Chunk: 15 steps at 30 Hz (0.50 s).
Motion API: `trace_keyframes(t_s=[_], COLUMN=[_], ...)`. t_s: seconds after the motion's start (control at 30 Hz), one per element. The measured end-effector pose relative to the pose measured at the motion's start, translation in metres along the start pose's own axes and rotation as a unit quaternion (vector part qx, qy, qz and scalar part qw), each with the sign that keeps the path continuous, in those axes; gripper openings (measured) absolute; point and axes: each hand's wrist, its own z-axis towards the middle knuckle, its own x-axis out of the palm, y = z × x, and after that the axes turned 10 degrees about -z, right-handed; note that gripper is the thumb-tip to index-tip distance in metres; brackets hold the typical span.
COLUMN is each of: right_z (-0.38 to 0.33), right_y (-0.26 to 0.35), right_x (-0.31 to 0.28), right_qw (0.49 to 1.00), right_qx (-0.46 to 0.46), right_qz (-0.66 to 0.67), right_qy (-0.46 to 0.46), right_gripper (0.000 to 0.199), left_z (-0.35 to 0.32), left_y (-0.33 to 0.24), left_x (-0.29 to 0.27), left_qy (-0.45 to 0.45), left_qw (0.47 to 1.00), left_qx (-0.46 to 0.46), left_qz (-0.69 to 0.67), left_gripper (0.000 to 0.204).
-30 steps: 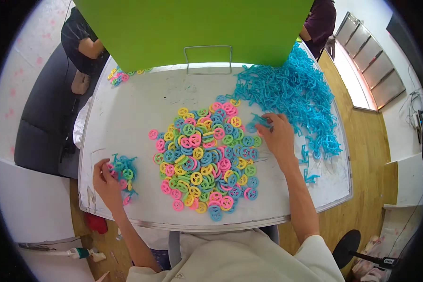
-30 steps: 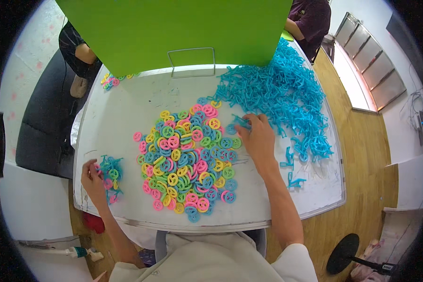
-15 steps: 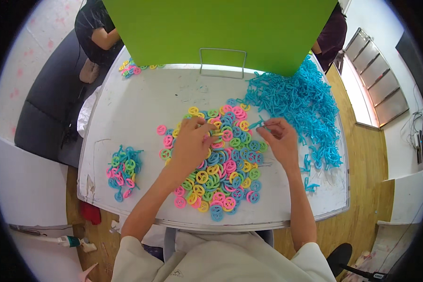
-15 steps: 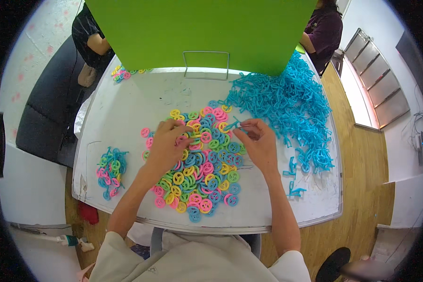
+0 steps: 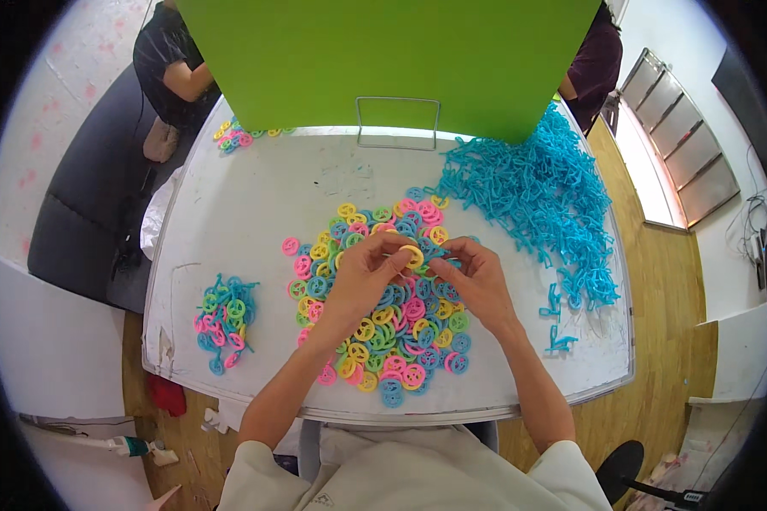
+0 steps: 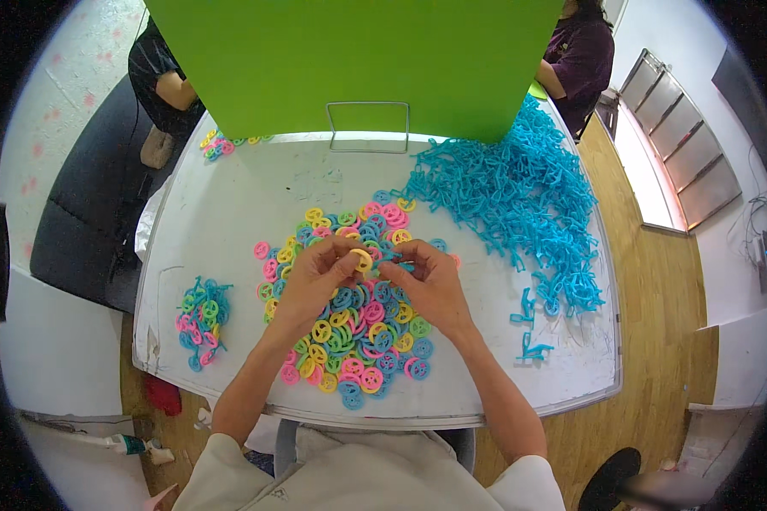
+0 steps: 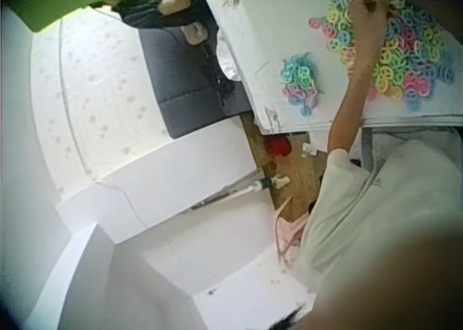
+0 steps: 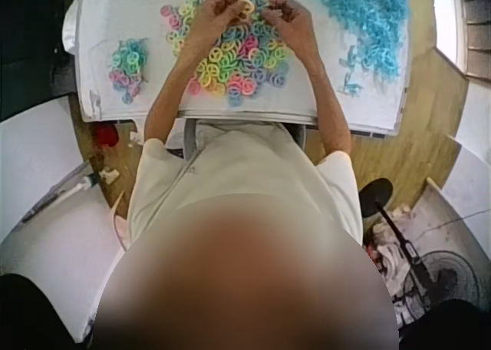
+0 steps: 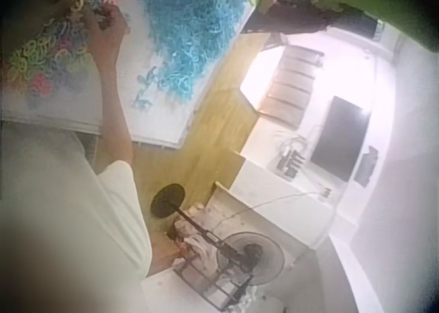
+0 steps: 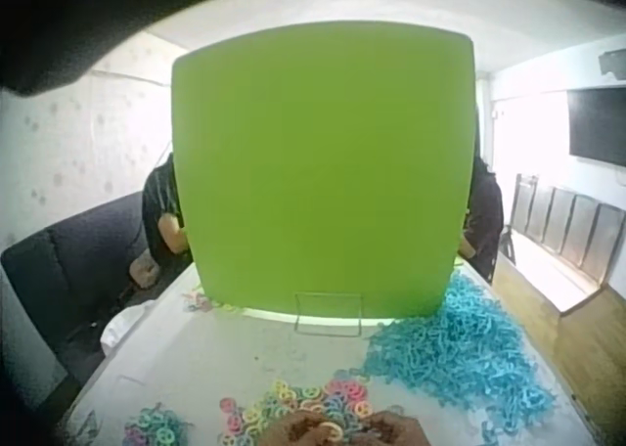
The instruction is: Connecting colorful plastic chain links together while sitting at a workbench.
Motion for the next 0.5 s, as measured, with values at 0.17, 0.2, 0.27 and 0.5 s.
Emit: trace_keyframes(t_s=[0.17,0.2,0.27,0.5], right_z=[-0.001,-0.002,-0.002,-0.002], right_y=[0.004,0.007,0.006,-0.004], right_x=[0.008,0.009,0.010,0.018], right_qw=[0.999,0.999,0.999,0.998], right_qx=[0.011,0.020,0.029,-0.039], right_qz=[0.053,0.045,0.036,-0.002], right_qy=[0.002,-0.003,-0.009,-0.045], right_gripper=[0.026,0.025,0.023,0.017], left_z=[-0.002,-0.002,-0.003,-0.002], left_y=[0.003,0.004,0.006,0.020], left_x=[0.002,0.003,0.005,0.006], left_qy=[-0.007,-0.013,-0.019,-0.035], left_qw=[1.000,1.000,1.000,0.998], left_qx=[-0.025,-0.018,-0.011,0.042], left_qz=[0.009,0.009,0.008,0.020], left_gripper=[0.018,0.017,0.016,0.008])
